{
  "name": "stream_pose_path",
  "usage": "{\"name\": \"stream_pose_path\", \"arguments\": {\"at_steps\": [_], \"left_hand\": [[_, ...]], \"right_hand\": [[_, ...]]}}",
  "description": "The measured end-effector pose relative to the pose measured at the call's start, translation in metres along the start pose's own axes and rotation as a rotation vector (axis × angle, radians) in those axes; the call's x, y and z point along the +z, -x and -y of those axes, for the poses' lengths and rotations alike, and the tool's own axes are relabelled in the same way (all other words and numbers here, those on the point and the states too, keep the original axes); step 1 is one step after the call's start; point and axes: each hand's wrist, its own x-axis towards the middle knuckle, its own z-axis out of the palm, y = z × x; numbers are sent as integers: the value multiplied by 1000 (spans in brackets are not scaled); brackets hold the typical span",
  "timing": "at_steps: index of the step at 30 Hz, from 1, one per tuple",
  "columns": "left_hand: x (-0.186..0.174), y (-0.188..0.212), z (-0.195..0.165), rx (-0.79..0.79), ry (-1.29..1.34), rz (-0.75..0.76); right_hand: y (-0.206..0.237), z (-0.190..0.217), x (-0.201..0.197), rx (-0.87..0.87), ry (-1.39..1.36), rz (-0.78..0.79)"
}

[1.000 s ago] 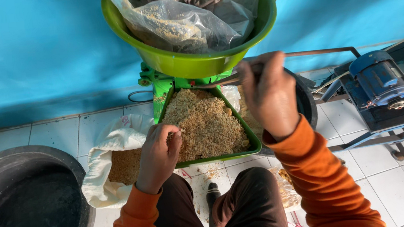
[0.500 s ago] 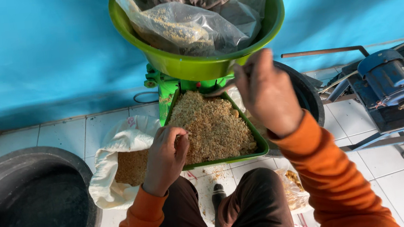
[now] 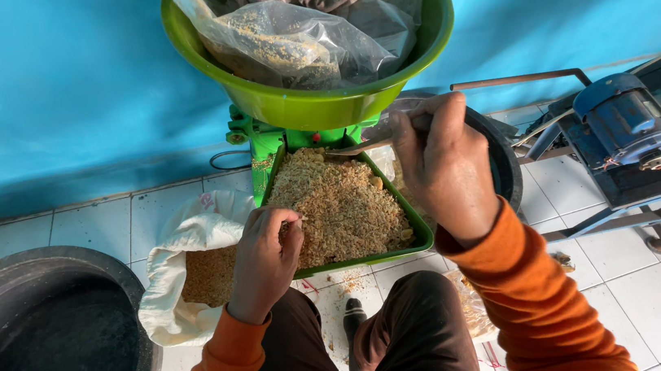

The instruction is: The person sits on the floor of a milling shop and scoops roasted peanuts from the machine's green tray into a clear plastic bag, then ties the bag closed. They adjust a sack of ground material and use a scoop to transfer ground peanut meal from the machine's tray into a large black basin.

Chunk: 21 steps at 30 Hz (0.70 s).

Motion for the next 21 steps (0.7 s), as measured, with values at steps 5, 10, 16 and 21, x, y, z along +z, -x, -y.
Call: {"name": "stream_pose_path", "arguments": {"at_steps": [5, 10, 16, 21], "left_hand": [[1, 0, 1, -21, -9, 24], [2, 0, 1, 12, -17, 13], [2, 1, -3, 2, -31, -5], [0, -1, -5, 0, -34, -1]], "right_hand": [[-18, -14, 7, 31, -9, 121], [-20, -8, 1, -91, -58, 162], [-11, 1, -4, -106, -4, 150], [-12, 1, -9, -91, -74, 167]]}}
